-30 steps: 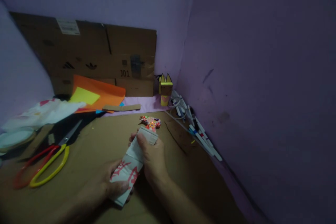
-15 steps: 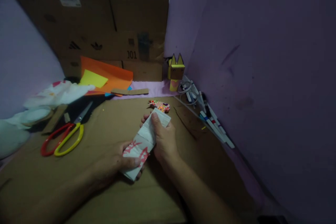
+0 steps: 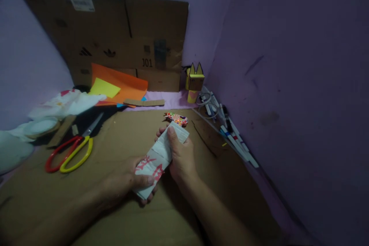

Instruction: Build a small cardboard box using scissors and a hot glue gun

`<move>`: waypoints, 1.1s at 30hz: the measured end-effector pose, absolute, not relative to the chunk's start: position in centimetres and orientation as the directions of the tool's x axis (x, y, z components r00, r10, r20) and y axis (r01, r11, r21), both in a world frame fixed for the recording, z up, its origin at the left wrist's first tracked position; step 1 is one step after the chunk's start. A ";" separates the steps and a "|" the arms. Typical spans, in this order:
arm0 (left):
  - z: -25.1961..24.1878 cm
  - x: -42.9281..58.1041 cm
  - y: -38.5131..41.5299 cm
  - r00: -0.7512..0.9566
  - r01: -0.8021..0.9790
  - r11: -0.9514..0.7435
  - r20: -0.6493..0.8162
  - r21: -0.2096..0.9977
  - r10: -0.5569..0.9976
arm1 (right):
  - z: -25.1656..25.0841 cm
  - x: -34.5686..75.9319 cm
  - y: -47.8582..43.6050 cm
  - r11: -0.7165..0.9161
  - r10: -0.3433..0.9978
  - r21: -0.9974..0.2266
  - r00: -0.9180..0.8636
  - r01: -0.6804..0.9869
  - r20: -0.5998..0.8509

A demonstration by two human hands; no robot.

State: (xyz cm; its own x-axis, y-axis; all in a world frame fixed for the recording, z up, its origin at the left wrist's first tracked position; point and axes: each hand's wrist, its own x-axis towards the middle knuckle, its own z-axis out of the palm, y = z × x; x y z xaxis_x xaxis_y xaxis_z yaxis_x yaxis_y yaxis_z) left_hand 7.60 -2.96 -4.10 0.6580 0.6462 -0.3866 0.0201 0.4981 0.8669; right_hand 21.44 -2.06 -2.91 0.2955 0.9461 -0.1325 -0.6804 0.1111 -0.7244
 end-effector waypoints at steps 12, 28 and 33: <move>-3.0 7.4 -2.5 0.557 0.195 0.412 -0.446 0.890 0.701 | -3.7 22.2 -1.6 0.075 0.928 -0.869 0.353 -0.489 -0.118; 1.0 2.1 -2.8 0.424 0.807 -0.287 -0.167 0.516 0.890 | -1.4 25.0 -4.1 0.353 0.935 -0.787 -0.215 0.506 0.282; 1.1 2.3 -3.5 0.453 0.767 -0.330 -0.100 0.550 0.886 | -0.6 22.3 -4.1 0.432 0.887 -0.646 -0.425 0.629 0.180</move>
